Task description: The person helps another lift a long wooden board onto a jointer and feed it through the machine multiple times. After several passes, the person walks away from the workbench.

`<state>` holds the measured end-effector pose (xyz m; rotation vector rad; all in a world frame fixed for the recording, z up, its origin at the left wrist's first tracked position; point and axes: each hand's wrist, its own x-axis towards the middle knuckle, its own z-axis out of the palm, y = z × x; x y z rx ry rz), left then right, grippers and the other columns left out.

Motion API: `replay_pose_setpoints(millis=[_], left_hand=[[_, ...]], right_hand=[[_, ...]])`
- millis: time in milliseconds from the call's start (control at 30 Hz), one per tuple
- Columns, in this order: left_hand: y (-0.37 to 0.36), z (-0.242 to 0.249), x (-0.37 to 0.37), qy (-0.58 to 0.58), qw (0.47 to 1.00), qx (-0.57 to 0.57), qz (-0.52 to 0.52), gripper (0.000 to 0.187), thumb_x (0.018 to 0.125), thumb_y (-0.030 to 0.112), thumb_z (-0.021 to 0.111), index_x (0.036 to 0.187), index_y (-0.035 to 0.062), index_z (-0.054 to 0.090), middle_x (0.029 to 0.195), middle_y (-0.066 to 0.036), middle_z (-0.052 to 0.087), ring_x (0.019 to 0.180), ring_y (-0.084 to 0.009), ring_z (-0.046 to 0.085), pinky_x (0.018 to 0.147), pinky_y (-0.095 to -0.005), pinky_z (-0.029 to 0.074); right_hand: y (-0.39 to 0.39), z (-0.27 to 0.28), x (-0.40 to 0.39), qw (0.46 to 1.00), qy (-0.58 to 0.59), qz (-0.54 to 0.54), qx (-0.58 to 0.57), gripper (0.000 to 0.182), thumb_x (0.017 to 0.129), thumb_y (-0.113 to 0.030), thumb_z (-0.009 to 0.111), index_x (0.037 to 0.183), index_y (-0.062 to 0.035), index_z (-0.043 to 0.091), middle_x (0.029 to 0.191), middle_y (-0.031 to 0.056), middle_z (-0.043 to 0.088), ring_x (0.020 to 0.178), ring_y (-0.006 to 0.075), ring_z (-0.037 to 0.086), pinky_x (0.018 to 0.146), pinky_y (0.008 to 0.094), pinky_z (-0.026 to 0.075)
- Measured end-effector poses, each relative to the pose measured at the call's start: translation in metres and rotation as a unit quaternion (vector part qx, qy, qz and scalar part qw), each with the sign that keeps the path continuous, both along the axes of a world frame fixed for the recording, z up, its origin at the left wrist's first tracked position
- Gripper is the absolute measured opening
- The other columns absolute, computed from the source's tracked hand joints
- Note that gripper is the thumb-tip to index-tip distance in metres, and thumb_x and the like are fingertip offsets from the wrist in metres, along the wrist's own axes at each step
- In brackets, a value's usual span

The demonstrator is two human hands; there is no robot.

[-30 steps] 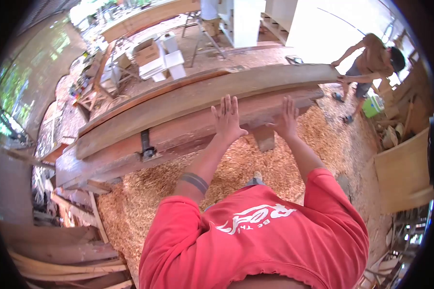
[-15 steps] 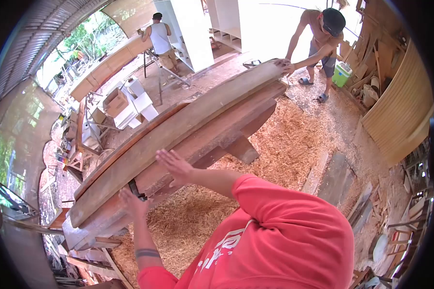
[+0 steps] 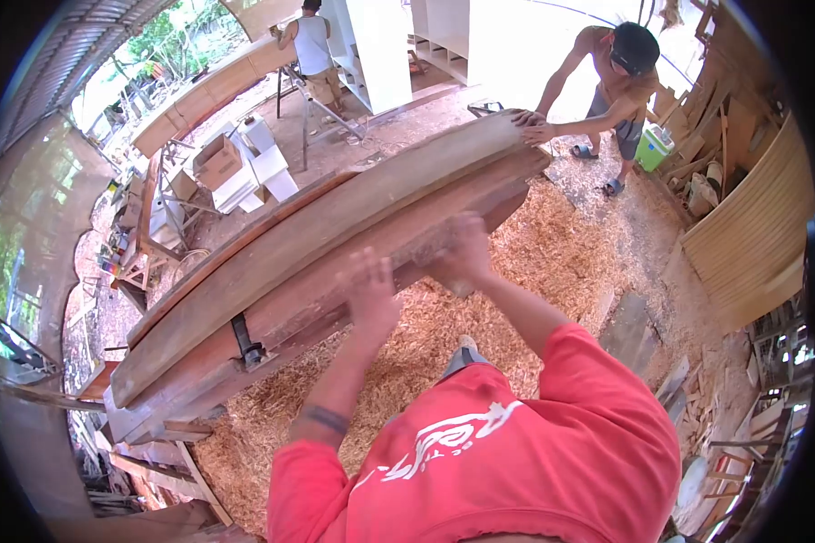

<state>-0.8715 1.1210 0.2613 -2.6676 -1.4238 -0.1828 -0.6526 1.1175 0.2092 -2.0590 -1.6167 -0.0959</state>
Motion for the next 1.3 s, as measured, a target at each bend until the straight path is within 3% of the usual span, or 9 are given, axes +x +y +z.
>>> replay_pose_setpoints(millis=[67, 133, 233, 333, 567, 867, 933, 1033, 1300], left_hand=[[0.012, 0.002, 0.053, 0.007, 0.998, -0.014, -0.062, 0.077, 0.064, 0.034, 0.064, 0.126, 0.008, 0.027, 0.135, -0.018, 0.01, 0.126, -0.0335, 0.005, 0.096, -0.0573, 0.008], [0.009, 0.01, 0.088, 0.0, 0.994, -0.055, -0.095, 0.077, 0.065, 0.035, 0.064, 0.127, 0.0094, 0.027, 0.136, -0.017, 0.01, 0.126, -0.0323, 0.005, 0.096, -0.0573, 0.008], [0.014, 0.017, 0.12, -0.022, 0.991, -0.055, -0.117, 0.08, 0.064, 0.035, 0.064, 0.128, 0.0107, 0.023, 0.136, -0.016, 0.011, 0.126, -0.032, 0.007, 0.097, -0.057, 0.007], [0.02, 0.016, 0.109, -0.029, 0.993, -0.074, -0.091, 0.086, 0.064, 0.035, 0.065, 0.131, 0.0123, 0.015, 0.136, -0.015, 0.012, 0.126, -0.0321, 0.008, 0.097, -0.0563, 0.007], [0.023, 0.006, -0.024, 0.052, 0.984, -0.127, 0.115, 0.094, 0.064, 0.031, 0.065, 0.133, 0.015, 0.003, 0.137, -0.015, 0.009, 0.127, -0.0301, 0.008, 0.098, -0.0547, 0.008], [-0.025, 0.013, -0.197, 0.006, 0.939, -0.066, 0.337, 0.087, 0.064, 0.031, 0.065, 0.13, 0.0088, 0.015, 0.131, -0.024, 0.018, 0.123, -0.0371, 0.014, 0.091, -0.0602, 0.013], [-0.033, 0.005, -0.216, 0.03, 0.923, -0.045, 0.382, 0.087, 0.063, 0.031, 0.066, 0.13, 0.0083, 0.015, 0.13, -0.025, 0.018, 0.123, -0.0374, 0.014, 0.092, -0.06, 0.012], [-0.031, 0.021, -0.203, 0.051, 0.935, -0.047, 0.347, 0.087, 0.063, 0.031, 0.066, 0.13, 0.0079, 0.015, 0.13, -0.027, 0.017, 0.123, -0.0383, 0.014, 0.092, -0.06, 0.01], [-0.004, 0.001, -0.038, 0.022, 0.993, -0.079, 0.087, 0.091, 0.065, 0.031, 0.066, 0.132, 0.0109, 0.008, 0.134, -0.023, 0.005, 0.125, -0.0365, 0.007, 0.095, -0.0578, 0.007]], right_hand=[[-0.009, 0.004, 0.074, 0.97, 0.144, -0.197, -0.016, 0.085, 0.066, -0.043, 0.058, 0.124, 0.0062, 0.02, 0.127, 0.029, 0.021, 0.12, 0.0386, 0.02, 0.1, 0.0382, 0.018], [-0.014, -0.013, 0.132, 0.933, 0.08, -0.35, -0.003, 0.087, 0.069, -0.046, 0.055, 0.125, 0.0072, 0.017, 0.129, 0.0277, 0.018, 0.122, 0.0366, 0.016, 0.102, 0.0363, 0.014], [-0.03, -0.005, 0.166, 0.937, 0.094, -0.335, 0.037, 0.088, 0.071, -0.048, 0.054, 0.126, 0.0086, 0.014, 0.13, 0.0263, 0.018, 0.124, 0.0355, 0.014, 0.102, 0.0367, 0.012], [-0.016, -0.024, 0.144, 0.957, 0.046, -0.287, 0.006, 0.084, 0.071, -0.042, 0.058, 0.124, 0.0095, 0.018, 0.13, 0.0258, 0.019, 0.123, 0.034, 0.017, 0.102, 0.0357, 0.013], [0.036, -0.033, -0.039, 0.983, 0.181, 0.025, 0.003, 0.084, 0.067, -0.033, 0.063, 0.123, 0.0101, 0.017, 0.128, 0.0266, 0.021, 0.121, 0.0354, 0.02, 0.101, 0.036, 0.017], [0.031, -0.016, -0.265, 0.906, 0.304, 0.281, -0.085, 0.076, 0.066, -0.025, 0.063, 0.121, 0.0079, 0.023, 0.121, 0.027, 0.03, 0.116, 0.0373, 0.027, 0.097, 0.0364, 0.026], [0.019, -0.005, -0.285, 0.88, 0.307, 0.33, -0.149, 0.073, 0.066, -0.022, 0.063, 0.123, 0.0037, 0.025, 0.123, 0.0255, 0.027, 0.116, 0.0368, 0.027, 0.097, 0.0367, 0.027], [-0.004, -0.009, -0.279, 0.863, 0.334, 0.372, -0.072, 0.071, 0.066, -0.022, 0.063, 0.123, 0.0004, 0.026, 0.125, 0.0241, 0.024, 0.117, 0.0359, 0.026, 0.097, 0.0375, 0.026], [-0.014, -0.074, -0.089, 0.97, 0.237, 0.017, 0.059, 0.077, 0.069, -0.029, 0.061, 0.124, 0.0068, 0.02, 0.126, 0.0288, 0.022, 0.121, 0.0389, 0.018, 0.1, 0.0422, 0.017]])
